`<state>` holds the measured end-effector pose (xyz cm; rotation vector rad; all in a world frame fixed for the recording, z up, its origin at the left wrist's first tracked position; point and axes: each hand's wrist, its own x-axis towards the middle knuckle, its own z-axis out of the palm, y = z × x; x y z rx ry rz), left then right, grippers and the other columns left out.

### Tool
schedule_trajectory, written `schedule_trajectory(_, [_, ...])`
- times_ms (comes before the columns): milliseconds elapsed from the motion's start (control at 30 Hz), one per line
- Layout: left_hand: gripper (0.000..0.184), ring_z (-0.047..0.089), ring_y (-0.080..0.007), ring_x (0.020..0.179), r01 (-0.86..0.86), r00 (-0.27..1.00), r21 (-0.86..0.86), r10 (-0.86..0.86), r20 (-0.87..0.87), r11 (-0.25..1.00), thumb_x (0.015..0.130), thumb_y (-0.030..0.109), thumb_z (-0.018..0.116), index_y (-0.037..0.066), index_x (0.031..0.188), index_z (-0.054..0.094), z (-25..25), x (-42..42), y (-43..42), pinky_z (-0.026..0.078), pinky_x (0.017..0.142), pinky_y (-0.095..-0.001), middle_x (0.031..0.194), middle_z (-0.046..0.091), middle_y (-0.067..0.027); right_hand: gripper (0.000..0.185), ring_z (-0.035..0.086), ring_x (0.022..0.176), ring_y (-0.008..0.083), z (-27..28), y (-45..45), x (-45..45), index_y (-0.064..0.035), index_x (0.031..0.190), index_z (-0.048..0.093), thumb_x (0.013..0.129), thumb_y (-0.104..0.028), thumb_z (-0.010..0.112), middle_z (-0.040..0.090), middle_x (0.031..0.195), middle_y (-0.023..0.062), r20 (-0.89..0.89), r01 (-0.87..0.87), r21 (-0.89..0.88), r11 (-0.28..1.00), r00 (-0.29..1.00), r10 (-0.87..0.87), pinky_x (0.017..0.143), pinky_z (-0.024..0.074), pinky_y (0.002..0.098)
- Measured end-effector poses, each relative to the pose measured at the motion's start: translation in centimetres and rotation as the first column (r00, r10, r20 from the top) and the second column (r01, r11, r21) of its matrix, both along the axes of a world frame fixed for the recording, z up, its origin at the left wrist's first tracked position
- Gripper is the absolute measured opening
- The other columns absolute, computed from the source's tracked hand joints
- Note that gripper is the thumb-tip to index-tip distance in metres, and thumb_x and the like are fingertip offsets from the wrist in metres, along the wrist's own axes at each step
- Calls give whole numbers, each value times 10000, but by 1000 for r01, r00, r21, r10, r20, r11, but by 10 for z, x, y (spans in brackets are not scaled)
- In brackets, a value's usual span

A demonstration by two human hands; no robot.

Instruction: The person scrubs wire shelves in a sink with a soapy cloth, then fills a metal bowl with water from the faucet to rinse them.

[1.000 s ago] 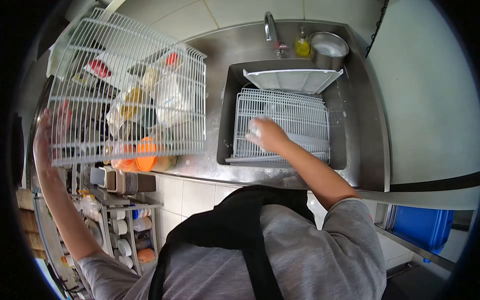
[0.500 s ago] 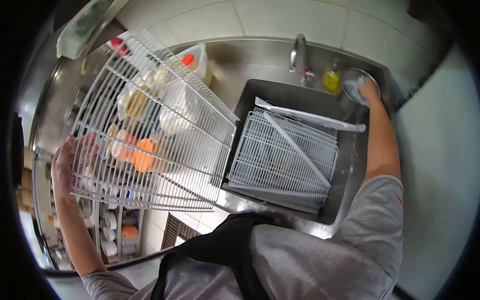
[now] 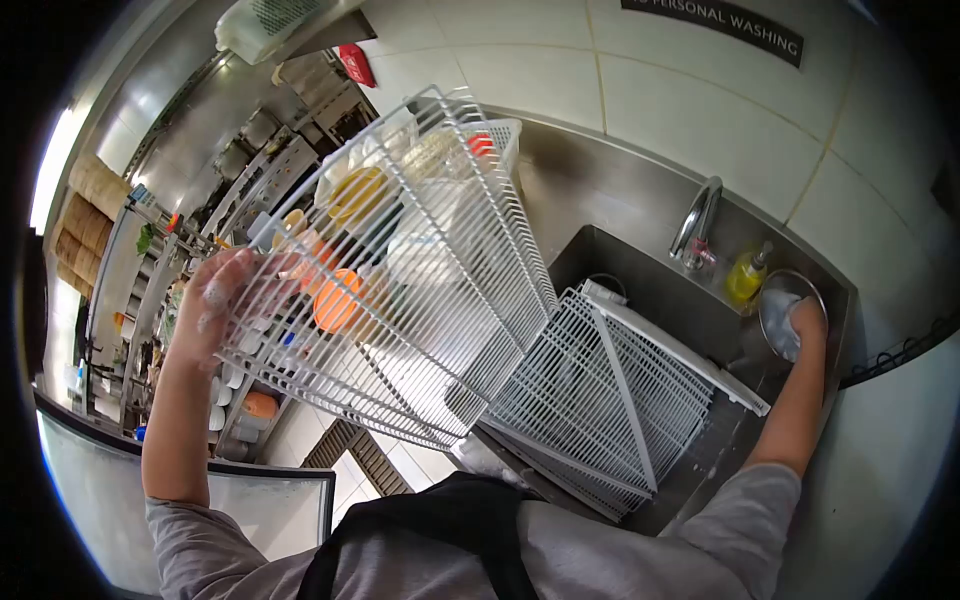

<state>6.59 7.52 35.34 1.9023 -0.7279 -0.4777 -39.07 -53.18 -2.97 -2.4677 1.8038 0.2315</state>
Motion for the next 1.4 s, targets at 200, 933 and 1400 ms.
schedule_trajectory(200, [382, 611, -144, 796, 257, 962, 11, -256, 97, 966, 911, 319, 488, -39, 1015, 573, -5, 0, -21, 478, 751, -264, 938, 639, -99, 337, 571, 731, 134, 183, 194, 137, 11, 970, 626, 867, -291, 517, 620, 810, 62, 998, -40, 60, 997, -22, -61, 654, 449, 290])
schedule_trajectory(933, [303, 530, -115, 743, 428, 901, -154, -407, 151, 890, 935, 227, 449, -22, 986, 615, -127, 44, 46, 433, 706, -273, 796, 620, -63, 341, 547, 957, 374, 281, 332, 415, -20, 947, 598, 737, -284, 647, 598, 985, 196, 646, 333, -751, 570, 194, 738, 816, 419, 451])
schedule_trajectory(1400, [319, 572, -402, 841, 419, 788, 234, -480, 386, 877, 895, 191, 501, 24, 1165, 467, -85, 6, 49, 440, 711, -429, 879, 587, -266, 320, 555, 652, 192, 293, 416, 387, -3, 804, 577, 823, -316, 641, 588, 703, 76, 768, 246, -345, 906, -481, 422, 634, 448, 323])
